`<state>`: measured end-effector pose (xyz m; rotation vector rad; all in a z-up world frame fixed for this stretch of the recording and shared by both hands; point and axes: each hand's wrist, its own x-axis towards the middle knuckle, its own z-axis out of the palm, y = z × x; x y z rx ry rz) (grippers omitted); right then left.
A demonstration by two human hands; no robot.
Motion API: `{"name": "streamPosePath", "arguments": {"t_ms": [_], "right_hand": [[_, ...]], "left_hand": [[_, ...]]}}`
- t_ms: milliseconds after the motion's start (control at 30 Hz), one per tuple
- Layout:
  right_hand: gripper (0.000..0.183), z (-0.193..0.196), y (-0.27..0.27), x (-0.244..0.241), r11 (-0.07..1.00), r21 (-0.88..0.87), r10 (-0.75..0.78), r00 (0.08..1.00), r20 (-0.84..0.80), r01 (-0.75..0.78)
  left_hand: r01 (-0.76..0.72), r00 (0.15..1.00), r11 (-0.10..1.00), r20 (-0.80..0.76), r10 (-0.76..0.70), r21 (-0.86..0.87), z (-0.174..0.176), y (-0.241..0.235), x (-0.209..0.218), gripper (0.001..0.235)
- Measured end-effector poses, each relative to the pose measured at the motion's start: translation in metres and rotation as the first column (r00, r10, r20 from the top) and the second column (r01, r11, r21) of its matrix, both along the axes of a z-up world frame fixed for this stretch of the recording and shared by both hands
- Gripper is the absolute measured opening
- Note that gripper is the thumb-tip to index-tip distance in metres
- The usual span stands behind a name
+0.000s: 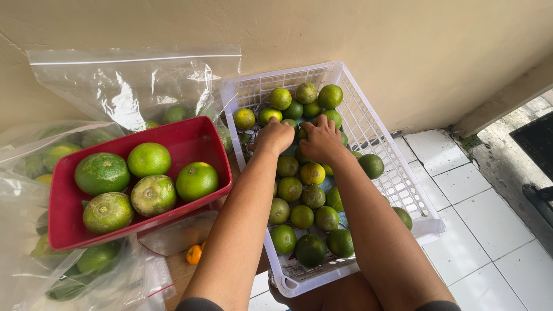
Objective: The person picks green limes from a white plastic crate and places them into a red rectangular tray. The person handles the limes by hand, moving them one by one or in small groups from the crate to the tray.
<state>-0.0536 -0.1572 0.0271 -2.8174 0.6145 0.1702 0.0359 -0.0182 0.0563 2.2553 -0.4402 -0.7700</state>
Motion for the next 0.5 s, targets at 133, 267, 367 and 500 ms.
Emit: {"name": "streamPosePath", "arguments": {"t_ms": [133, 267, 367, 500], "right_hand": [[0.059, -0.003, 0.002, -0.002, 0.998, -0.037, 0.046, 0.995, 0.093, -0.043], [0.067, -0.002, 0.013, -0.001, 0.991, -0.060, 0.127, 0.988, 0.083, -0.122], [0.057, -0.003, 0.024, -0.001, 0.984, -0.137, 0.129, 0.989, 0.078, -0.118], [0.047, 0.014, 0.041, -0.004, 0.982, -0.120, 0.163, 0.979, 0.126, -0.148]], "left_hand": [[-0.126, 0.990, 0.973, 0.033, 0.134, -0.192, -0.003, -0.009, 0.000, 0.058], [-0.227, 0.968, 0.905, 0.019, 0.250, -0.360, 0.032, 0.001, -0.018, 0.049], [-0.266, 0.952, 0.896, 0.048, 0.301, -0.356, 0.031, 0.002, -0.018, 0.046], [-0.285, 0.919, 0.885, 0.155, 0.361, -0.369, 0.020, -0.002, -0.016, 0.035]]}}
